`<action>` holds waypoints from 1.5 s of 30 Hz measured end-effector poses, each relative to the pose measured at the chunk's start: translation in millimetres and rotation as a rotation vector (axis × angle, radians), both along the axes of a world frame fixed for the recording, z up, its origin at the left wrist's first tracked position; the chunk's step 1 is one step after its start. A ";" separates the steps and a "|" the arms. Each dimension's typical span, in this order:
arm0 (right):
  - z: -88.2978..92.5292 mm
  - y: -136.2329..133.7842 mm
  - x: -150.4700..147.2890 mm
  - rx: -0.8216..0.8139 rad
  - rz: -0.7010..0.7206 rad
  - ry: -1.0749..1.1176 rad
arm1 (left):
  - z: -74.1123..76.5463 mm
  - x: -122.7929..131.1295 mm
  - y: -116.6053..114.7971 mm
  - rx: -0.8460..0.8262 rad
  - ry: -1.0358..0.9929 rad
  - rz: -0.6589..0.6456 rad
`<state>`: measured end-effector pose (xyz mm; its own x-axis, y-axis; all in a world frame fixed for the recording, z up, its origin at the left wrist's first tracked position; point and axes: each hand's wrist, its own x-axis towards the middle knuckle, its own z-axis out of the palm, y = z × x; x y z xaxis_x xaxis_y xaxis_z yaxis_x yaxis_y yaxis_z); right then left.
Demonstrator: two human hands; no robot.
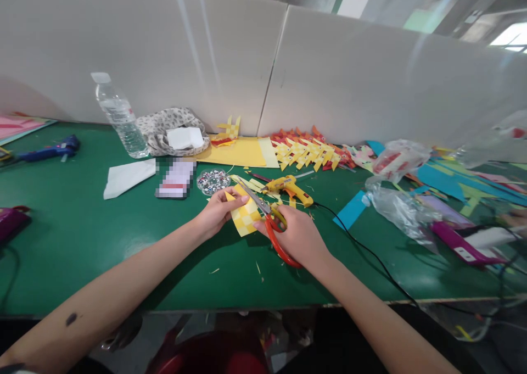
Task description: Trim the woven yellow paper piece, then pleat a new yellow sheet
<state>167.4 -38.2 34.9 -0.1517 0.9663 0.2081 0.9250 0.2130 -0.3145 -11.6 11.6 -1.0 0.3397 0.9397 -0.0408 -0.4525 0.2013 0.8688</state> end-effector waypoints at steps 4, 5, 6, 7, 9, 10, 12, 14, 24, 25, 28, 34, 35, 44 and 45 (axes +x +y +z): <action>0.0 0.8 -1.0 0.016 -0.001 0.005 | -1.1 -0.9 0.4 -0.018 -0.017 0.003; -0.3 0.9 -1.3 0.027 -0.001 0.002 | -1.4 -1.2 0.4 -0.021 -0.019 -0.001; -0.8 0.9 -1.6 0.037 0.000 -0.001 | -1.5 -1.5 0.4 -0.022 -0.022 0.000; -1.4 0.8 -1.8 0.047 0.003 -0.003 | -1.5 -1.6 0.3 -0.023 -0.025 0.005; -2.7 0.4 -2.2 0.060 0.007 -0.011 | -1.0 -1.7 0.4 -0.029 -0.032 0.024; -3.3 0.2 -2.3 0.064 0.008 -0.014 | -0.5 -1.5 0.4 -0.033 -0.036 0.038; -4.1 -0.1 -2.3 0.067 0.007 -0.020 | 0.9 -1.2 0.6 -0.038 -0.046 0.060; -4.6 0.0 -2.2 0.069 0.003 -0.022 | 2.3 -0.9 0.9 -0.028 -0.054 0.082; -2.7 -1.8 -4.6 0.024 -0.047 -0.028 | 2.5 1.0 -2.5 0.066 -0.001 0.100; -2.5 -2.2 -4.8 0.027 -0.044 -0.029 | 2.4 1.2 -3.1 0.066 0.000 0.087; -2.5 -2.7 -4.7 0.038 -0.031 -0.032 | 2.8 1.7 -4.8 0.061 0.005 0.070; -1.4 -0.7 -3.9 0.024 -0.036 0.016 | 4.4 2.0 -4.2 0.036 0.029 0.094; -0.2 -0.3 -3.3 0.024 -0.047 0.030 | 4.1 1.7 -2.8 0.016 0.030 0.119; 13.3 6.2 10.7 0.045 -0.203 0.100 | -3.5 -4.8 13.0 -0.083 0.048 0.286; 13.6 6.5 11.3 0.042 -0.208 0.096 | -2.9 -4.6 12.4 -0.077 0.056 0.290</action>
<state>178.6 -31.8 48.5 0.0724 0.9648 0.2527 0.9168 0.0354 -0.3978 -16.2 24.0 -3.9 0.0527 0.9905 -0.1268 -0.4529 0.1368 0.8810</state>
